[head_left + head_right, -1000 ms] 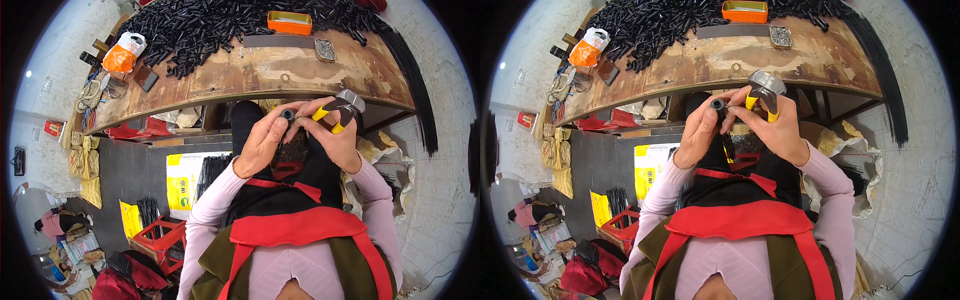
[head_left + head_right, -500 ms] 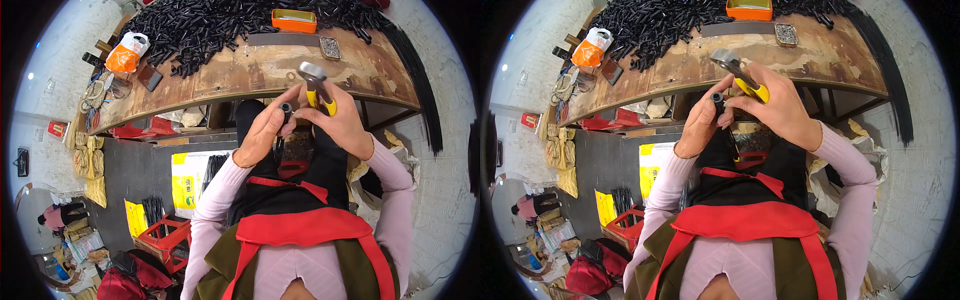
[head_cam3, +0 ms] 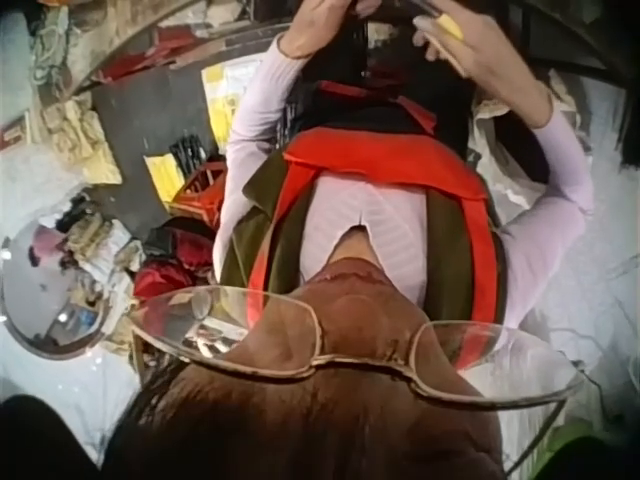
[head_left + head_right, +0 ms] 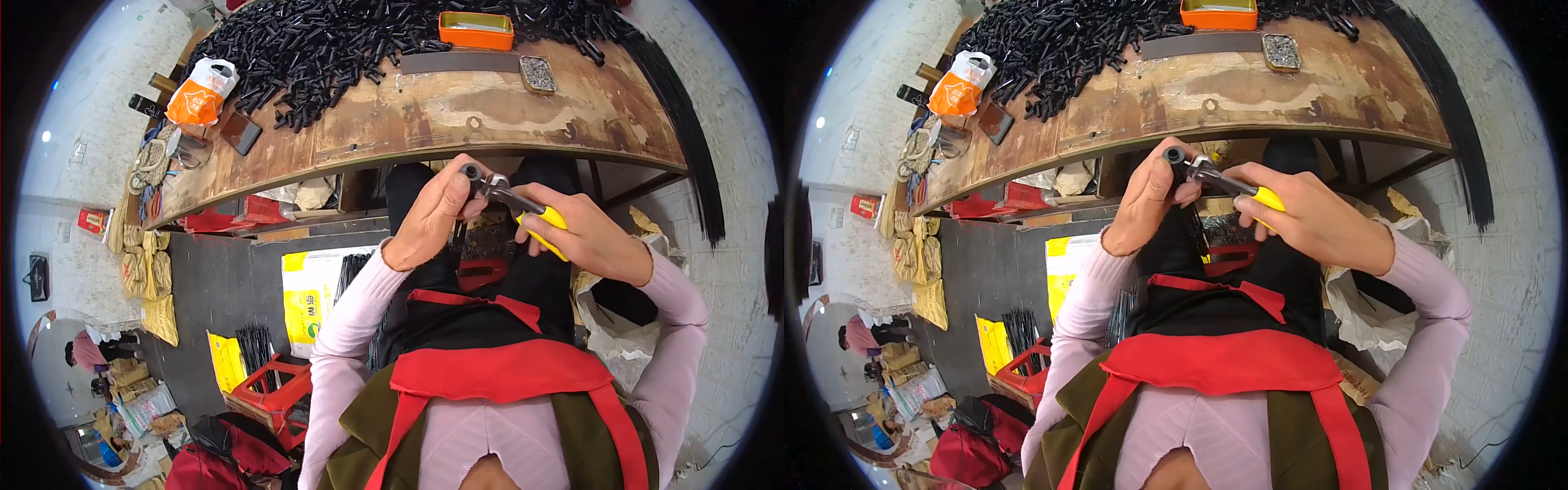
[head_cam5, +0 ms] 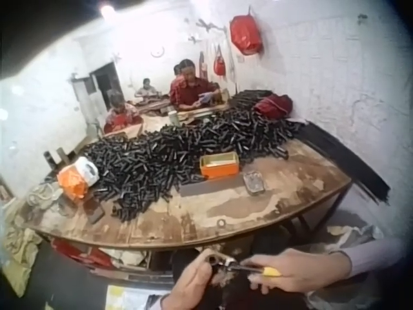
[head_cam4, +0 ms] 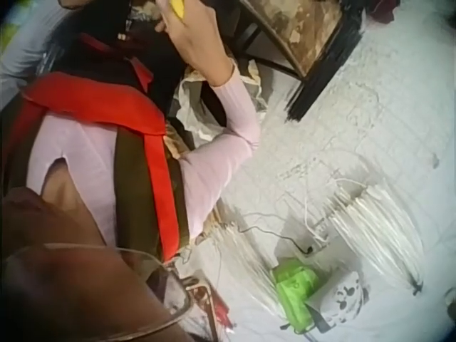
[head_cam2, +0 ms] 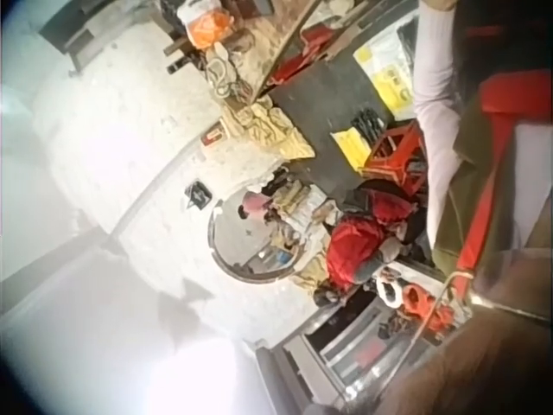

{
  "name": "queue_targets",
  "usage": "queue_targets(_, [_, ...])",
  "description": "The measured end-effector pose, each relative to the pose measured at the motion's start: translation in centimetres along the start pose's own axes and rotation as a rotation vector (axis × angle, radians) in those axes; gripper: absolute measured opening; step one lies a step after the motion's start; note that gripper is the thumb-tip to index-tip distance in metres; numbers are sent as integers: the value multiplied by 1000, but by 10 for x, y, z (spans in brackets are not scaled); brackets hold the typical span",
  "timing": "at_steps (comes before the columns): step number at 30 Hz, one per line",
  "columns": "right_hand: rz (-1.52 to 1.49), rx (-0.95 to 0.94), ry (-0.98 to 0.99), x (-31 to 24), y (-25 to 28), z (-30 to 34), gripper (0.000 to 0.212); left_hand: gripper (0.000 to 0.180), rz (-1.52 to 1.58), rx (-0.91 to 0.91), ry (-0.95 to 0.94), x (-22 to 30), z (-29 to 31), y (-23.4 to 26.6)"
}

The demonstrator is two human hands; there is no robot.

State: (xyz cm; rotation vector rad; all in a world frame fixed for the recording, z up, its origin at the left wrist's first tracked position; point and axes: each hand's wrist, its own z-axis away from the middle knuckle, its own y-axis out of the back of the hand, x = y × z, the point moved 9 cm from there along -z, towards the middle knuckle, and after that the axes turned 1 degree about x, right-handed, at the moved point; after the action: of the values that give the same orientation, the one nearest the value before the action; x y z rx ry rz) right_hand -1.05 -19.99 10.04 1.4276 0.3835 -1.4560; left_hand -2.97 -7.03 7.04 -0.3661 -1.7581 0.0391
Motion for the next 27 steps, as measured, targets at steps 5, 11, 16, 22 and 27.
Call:
queue_targets(5, [25,-152,-47,-14,9,2,29,51,-46,-27,14,1,4,-2])
queue_targets(11, [186,-184,-71,-26,6,4,25,51,-12,-10,-39,6,9,1])
queue_targets(16, [142,-167,-14,-24,3,3,24,50,-26,-21,-17,8,12,-2])
queue_targets(22, [-32,-258,-158,-20,-4,2,27,47,-156,21,-61,16,16,-3])
queue_targets(27, [-430,-408,-344,3,-29,0,25,50,-69,31,-6,9,21,7])
